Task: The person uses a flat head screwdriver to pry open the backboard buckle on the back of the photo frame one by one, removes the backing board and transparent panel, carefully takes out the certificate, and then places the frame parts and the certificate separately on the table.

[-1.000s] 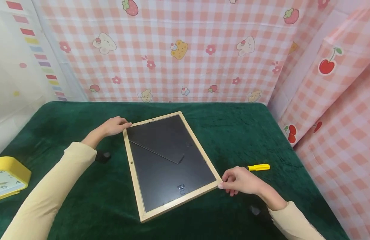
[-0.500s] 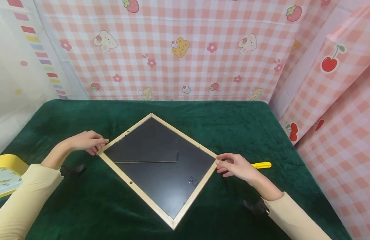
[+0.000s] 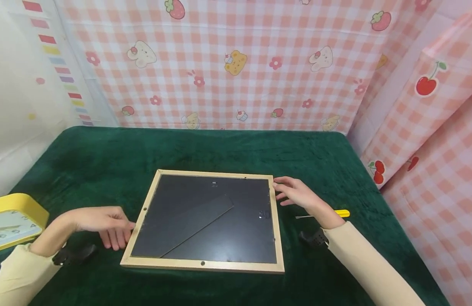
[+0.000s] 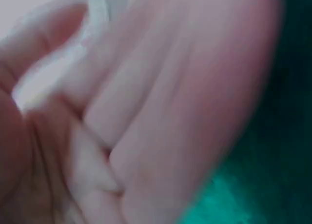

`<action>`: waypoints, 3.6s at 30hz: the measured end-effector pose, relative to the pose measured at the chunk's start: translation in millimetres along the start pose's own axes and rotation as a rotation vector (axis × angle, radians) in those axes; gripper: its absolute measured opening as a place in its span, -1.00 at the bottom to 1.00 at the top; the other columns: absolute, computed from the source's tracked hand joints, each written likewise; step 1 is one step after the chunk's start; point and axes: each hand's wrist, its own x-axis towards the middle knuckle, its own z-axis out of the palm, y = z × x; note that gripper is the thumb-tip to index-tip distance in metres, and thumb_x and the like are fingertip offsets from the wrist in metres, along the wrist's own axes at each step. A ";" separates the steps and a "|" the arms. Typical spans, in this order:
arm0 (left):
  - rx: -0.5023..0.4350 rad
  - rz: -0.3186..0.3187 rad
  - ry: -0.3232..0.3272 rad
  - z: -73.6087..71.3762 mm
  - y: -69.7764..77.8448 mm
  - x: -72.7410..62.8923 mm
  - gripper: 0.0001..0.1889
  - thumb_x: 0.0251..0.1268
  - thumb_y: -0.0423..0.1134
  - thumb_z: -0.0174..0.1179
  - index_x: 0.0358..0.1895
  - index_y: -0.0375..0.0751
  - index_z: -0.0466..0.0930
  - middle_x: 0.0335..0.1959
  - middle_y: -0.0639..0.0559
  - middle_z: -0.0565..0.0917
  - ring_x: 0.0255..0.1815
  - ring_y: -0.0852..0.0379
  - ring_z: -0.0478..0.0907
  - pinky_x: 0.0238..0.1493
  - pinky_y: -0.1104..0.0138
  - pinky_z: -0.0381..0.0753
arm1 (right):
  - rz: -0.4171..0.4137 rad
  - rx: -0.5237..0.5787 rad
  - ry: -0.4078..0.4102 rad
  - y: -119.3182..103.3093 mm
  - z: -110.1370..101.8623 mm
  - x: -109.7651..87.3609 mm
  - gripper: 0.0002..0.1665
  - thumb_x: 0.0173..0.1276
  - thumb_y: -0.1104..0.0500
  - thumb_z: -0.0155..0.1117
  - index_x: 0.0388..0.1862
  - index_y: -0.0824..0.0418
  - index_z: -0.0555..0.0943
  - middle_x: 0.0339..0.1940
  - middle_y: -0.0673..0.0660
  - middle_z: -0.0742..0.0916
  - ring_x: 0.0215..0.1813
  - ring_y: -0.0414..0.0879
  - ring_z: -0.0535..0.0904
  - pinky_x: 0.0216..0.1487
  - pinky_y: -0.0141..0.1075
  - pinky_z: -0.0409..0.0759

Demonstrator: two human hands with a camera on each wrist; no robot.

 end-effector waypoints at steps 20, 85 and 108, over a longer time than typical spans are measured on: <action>0.020 0.026 0.295 1.9 5.2 30.0 -0.51 0.14 -0.30 0.16 0.00 -0.54 0.16 -0.58 -0.13 0.58 -0.56 0.00 0.57 -0.49 0.22 0.56 | 0.008 0.082 -0.005 3.1 -0.5 11.0 -0.42 0.40 0.18 -0.15 0.32 0.36 0.04 0.21 0.42 0.29 0.15 0.20 0.30 -0.09 -0.13 0.47; 0.019 0.058 0.401 -39.0 2.6 65.2 -0.42 0.23 -0.20 0.09 0.24 -0.34 0.08 -0.42 -0.20 0.48 -0.46 -0.05 0.58 -0.44 0.19 0.56 | -0.784 -0.897 -0.427 -52.7 92.1 54.1 -0.24 0.08 -0.19 0.23 0.24 0.04 0.33 0.16 -0.08 0.43 0.16 -0.19 0.25 0.10 -0.24 0.26; 0.027 0.055 0.413 -37.7 3.9 64.5 -0.42 0.23 -0.20 0.09 0.23 -0.35 0.08 -0.43 -0.20 0.48 -0.47 -0.04 0.58 -0.44 0.19 0.56 | -0.673 -0.786 -0.472 -54.4 91.6 53.3 -0.15 0.09 -0.17 0.23 0.31 0.11 0.20 0.09 -0.04 0.44 0.11 -0.24 0.28 0.10 -0.26 0.25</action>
